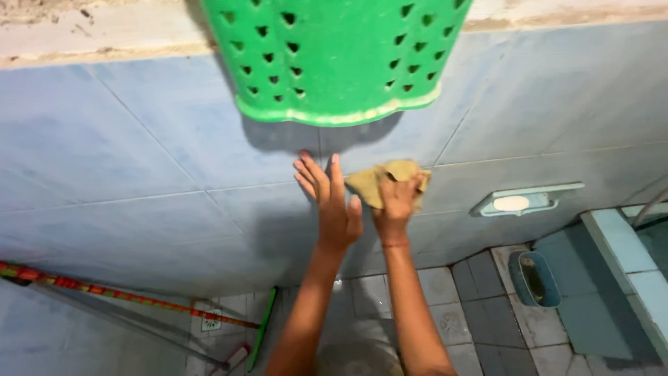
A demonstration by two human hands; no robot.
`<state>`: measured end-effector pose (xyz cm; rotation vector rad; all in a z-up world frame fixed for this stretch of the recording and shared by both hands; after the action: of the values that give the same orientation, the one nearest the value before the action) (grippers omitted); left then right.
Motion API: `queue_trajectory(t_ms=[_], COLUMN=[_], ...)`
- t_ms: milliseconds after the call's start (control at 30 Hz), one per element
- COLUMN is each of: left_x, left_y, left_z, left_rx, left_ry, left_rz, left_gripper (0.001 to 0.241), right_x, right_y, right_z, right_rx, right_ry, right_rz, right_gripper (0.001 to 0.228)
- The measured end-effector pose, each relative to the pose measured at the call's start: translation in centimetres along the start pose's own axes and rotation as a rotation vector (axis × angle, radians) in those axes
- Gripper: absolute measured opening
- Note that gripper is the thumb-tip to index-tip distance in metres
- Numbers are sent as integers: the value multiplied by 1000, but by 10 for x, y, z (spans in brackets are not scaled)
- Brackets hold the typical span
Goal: The person wipes the tiled bathroom wall using a cloth, moving it repeatedly across different sections of the tiles.
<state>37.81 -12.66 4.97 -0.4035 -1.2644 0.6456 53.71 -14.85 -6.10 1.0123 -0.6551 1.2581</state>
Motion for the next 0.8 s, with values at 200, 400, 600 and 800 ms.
queue_trajectory(t_ms=[200, 400, 600, 800], left_x=[-1, 5, 12, 7], left_y=[-13, -38, -64, -77], left_z=[-10, -62, -72, -53], left_rx=[51, 119, 66, 59], left_ry=[-43, 63, 43, -27], left_rz=[-16, -21, -33, -8], left_gripper=[65, 66, 66, 62], right_x=[4, 36, -44, -40], right_y=[-100, -32, -92, -133], right_z=[47, 55, 26, 70], right_rx=[236, 312, 108, 346], right_ry=[-460, -336, 14, -340], right_rz=[-554, -162, 17, -516], right_gripper=[56, 49, 30, 72])
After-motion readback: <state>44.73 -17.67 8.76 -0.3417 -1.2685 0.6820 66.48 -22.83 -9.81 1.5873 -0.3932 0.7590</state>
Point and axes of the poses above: each hand's wrist, its own x-axis towards the middle knuckle, its own z-axis out of the back of the hand, y = z × x, the point moved 5 cm from there along x, towards the middle knuckle, and after that the axes turned 3 degrees about z, right-handed, at the moved point
